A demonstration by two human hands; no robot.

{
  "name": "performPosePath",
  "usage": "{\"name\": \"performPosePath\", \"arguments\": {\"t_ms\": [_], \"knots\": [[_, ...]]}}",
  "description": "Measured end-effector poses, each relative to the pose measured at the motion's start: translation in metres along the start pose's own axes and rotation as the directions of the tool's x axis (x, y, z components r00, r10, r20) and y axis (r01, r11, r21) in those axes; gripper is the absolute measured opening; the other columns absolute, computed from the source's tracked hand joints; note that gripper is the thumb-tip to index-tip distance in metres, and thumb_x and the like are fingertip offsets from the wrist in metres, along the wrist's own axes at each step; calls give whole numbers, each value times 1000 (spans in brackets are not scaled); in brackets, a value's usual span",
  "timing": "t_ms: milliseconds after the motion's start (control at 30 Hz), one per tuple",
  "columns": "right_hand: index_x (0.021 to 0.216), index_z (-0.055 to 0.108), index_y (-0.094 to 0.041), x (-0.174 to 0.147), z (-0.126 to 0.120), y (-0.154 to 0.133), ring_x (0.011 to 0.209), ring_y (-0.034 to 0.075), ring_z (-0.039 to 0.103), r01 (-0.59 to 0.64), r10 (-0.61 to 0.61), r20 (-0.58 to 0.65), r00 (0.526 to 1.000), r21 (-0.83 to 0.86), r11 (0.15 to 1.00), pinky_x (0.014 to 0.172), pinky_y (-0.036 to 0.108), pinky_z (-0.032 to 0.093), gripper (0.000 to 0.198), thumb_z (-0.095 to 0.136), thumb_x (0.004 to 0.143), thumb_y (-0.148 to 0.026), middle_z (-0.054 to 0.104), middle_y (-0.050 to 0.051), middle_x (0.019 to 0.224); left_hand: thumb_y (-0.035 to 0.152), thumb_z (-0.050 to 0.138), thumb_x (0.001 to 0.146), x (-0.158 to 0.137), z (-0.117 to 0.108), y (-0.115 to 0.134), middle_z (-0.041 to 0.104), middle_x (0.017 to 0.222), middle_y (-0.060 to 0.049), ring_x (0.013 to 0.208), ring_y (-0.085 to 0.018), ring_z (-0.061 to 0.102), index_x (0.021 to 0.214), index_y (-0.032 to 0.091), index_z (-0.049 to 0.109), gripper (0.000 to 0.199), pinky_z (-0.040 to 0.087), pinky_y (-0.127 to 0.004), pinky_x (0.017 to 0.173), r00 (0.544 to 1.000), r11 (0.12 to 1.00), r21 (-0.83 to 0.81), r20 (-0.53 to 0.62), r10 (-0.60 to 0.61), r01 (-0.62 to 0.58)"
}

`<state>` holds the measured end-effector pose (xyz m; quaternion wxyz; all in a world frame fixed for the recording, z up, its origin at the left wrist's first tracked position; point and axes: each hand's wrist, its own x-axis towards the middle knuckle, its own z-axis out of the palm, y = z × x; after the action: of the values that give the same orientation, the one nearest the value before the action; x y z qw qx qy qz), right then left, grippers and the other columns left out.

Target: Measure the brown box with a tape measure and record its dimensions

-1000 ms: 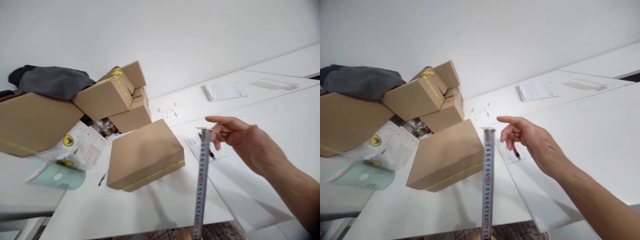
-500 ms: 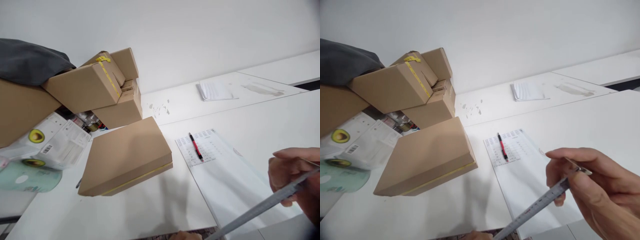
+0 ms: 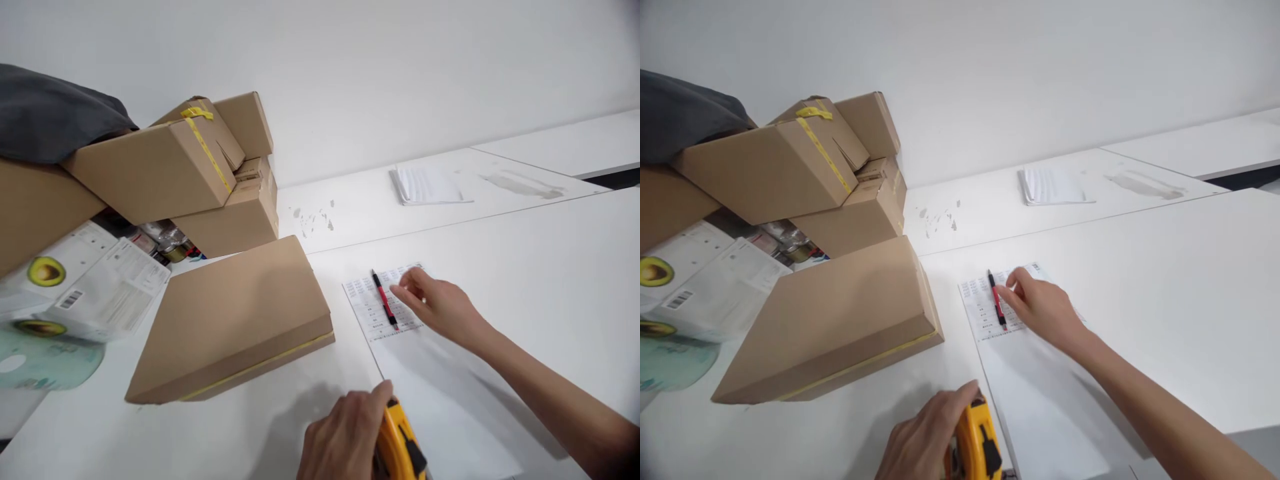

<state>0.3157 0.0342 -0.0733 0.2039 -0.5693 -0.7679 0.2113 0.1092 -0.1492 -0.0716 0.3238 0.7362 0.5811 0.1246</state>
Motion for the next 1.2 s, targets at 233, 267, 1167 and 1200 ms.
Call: {"name": "performPosePath", "arguments": {"t_ms": [233,267,1167,1200], "knots": [[123,60,-20,53,38,11,74,24,66,105,-82,218,973,-96,990,66,33,41,34,46,93,-28,71,5,76,35,62,78,70,-7,25,60,123,-10,113,-32,60,153,29,28,83,51,-54,99,983,982,110,117,142,-155],[122,62,-20,54,37,14,74,23,66,113,-97,223,970,-57,992,67,33,43,35,42,93,-25,70,4,74,35,60,79,76,-6,25,59,122,-10,112,-33,59,153,26,29,81,51,-53,98,978,974,138,130,161,-178],[78,58,-21,61,39,59,69,14,45,-101,225,-101,969,668,737,63,30,38,35,68,86,-54,53,-2,74,60,44,94,186,-9,31,20,166,-26,133,-44,51,147,9,38,74,43,-59,107,973,987,120,214,82,-110],[80,57,-22,61,39,59,68,14,44,-96,216,-97,972,672,734,61,29,37,35,68,86,-54,52,-3,74,59,45,93,186,-10,32,21,165,-26,131,-44,53,149,8,36,76,43,-59,107,973,986,121,216,84,-112]]}}
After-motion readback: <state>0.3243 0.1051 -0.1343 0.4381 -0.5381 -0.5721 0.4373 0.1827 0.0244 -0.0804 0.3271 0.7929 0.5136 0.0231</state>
